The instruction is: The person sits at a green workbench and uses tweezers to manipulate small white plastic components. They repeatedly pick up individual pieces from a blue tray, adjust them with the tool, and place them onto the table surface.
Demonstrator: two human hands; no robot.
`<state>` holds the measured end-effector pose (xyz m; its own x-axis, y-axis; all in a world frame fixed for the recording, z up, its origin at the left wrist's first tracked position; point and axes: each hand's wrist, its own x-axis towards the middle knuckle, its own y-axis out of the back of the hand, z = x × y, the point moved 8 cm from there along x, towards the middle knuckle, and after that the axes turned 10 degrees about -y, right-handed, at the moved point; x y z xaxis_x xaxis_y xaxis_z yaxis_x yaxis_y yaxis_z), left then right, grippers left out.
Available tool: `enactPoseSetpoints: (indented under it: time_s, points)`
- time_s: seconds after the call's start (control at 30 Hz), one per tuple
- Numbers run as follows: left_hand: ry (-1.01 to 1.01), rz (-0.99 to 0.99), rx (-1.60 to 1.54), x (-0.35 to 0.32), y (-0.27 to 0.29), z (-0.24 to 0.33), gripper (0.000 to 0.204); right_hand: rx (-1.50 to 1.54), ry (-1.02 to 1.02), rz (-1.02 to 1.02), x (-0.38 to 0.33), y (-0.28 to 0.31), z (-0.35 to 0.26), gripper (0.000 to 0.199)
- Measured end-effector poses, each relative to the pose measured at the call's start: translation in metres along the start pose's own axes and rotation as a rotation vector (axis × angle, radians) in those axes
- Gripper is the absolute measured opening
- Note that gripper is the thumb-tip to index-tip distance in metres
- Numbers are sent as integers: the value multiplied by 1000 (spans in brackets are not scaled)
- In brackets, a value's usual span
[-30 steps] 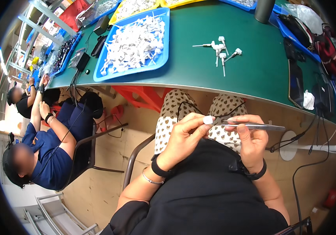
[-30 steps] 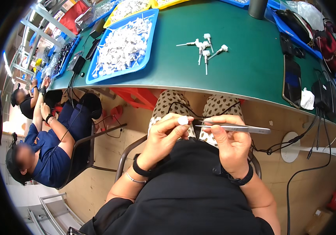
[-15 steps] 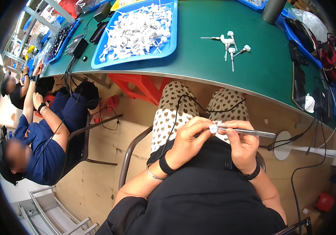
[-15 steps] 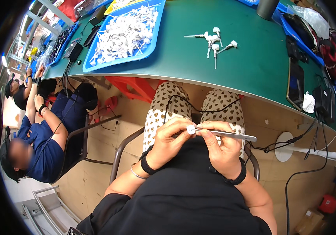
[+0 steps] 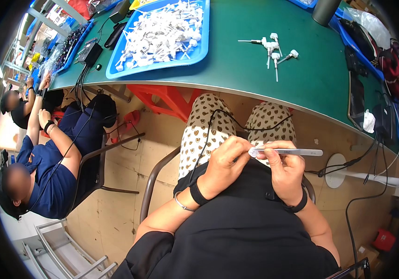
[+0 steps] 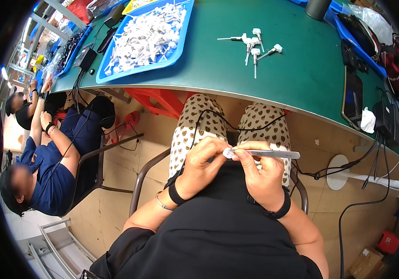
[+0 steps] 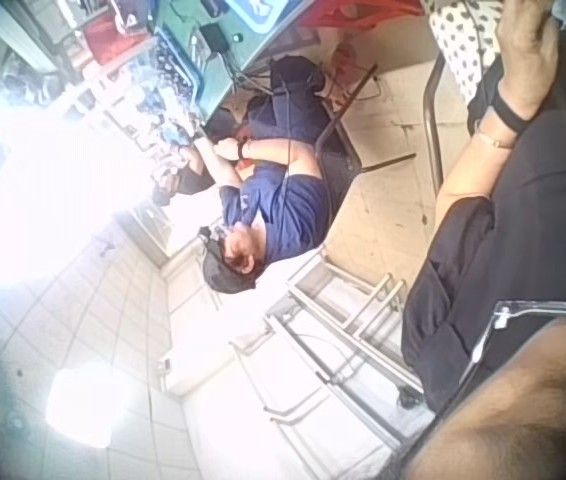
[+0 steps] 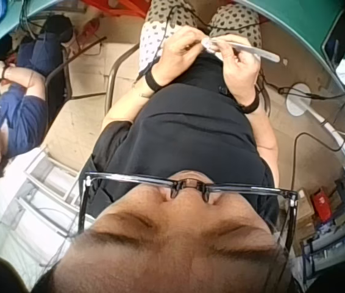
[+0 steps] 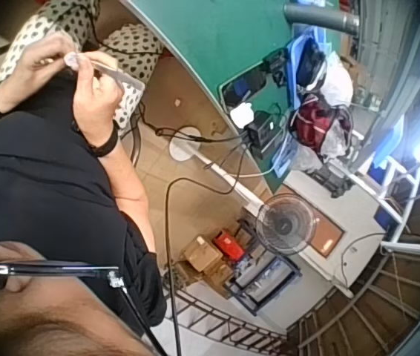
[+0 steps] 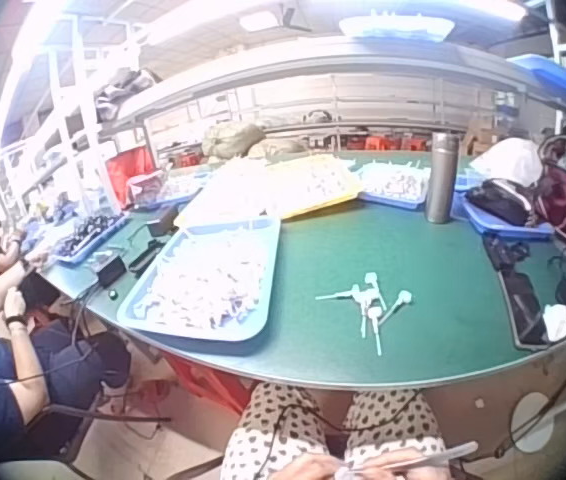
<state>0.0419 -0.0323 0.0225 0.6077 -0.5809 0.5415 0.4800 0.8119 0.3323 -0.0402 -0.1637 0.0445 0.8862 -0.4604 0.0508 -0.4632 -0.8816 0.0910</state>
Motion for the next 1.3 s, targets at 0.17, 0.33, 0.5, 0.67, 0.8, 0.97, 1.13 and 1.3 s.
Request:
enactPoseSetpoints:
  time_s: [0.17, 0.33, 0.5, 0.67, 0.8, 0.97, 1.13, 1.3]
  points:
    - [-5, -12, 8, -2, -2, -2, 11, -72, 20, -34, 0, -1, -6, 15]
    - [-29, -22, -19, -3, -4, -6, 16, -3, 31, 14, 1, 1, -4, 7]
    - [-26, -16, -31, -2, -3, -5, 16, 23, -7, 25, 1, 1, -1, 8]
    - [-8, -14, -18, -3, -3, -7, 13, 46, -32, 27, 1, 0, 0, 8]
    - [-8, -21, -1, -3, -3, -5, 11, 4, -20, 23, 1, -1, -1, 8]
    - [18, -33, 12, -4, -4, -7, 11, -1, -3, 32, 1, 0, 2, 9]
    - [-25, -29, 2, -3, -4, -6, 15, 30, -75, 11, 3, 0, 2, 11]
    - [-33, -34, 3, -4, -5, -6, 16, 13, -71, 1, 2, -1, 2, 12]
